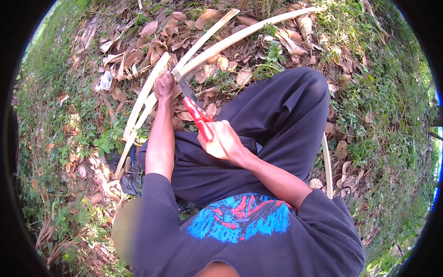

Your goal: The person sits cross-legged on the ground and uses a red-handled saw to cut thin bamboo strips. They hold the bamboo steady with their left hand and saw back and forth with their right hand, cutting through multiple strips sequentially.

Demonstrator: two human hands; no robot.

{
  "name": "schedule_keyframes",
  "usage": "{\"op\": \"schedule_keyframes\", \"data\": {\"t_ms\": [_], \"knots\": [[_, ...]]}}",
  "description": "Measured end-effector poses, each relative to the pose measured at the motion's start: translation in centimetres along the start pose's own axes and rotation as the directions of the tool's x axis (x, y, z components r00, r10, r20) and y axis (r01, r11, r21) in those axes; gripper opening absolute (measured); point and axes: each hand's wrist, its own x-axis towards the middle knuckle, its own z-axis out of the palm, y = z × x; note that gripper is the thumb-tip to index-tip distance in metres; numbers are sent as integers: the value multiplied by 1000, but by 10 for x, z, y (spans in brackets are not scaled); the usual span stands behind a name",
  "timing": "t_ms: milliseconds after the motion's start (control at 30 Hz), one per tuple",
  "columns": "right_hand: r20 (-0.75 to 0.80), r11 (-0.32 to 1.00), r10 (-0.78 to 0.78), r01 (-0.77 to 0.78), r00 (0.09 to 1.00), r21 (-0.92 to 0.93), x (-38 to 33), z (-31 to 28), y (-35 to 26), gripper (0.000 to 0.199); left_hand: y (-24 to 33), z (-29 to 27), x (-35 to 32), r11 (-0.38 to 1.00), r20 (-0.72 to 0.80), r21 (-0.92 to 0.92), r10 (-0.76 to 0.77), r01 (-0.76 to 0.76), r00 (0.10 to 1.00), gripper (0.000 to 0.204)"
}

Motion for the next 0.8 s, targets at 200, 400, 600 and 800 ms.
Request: {"op": "schedule_keyframes", "data": {"t_ms": [200, 400, 600, 800], "knots": [[-151, 1000, -21, 21, 988, -1, -5, -15, 8, 13, -19, 14, -5, 996, -80, 32, 80, -78, 994, 50], [-80, 997, 59, -55, 995, 46, 3, -50, 31, 16, 7, -9, -4, 999, 40, -43, -28, 29, 999, 51], [55, 988, 115, -120, 992, 102, 34, -19, 46, 16, 10, -14, -1, 1000, 62, 0, -1, 1, 998, 52], [-57, 998, 52, -50, 997, 36, -10, -29, 34, 10, 8, -9, -5, 999, 9, 26, -39, 39, 999, 46]]}}
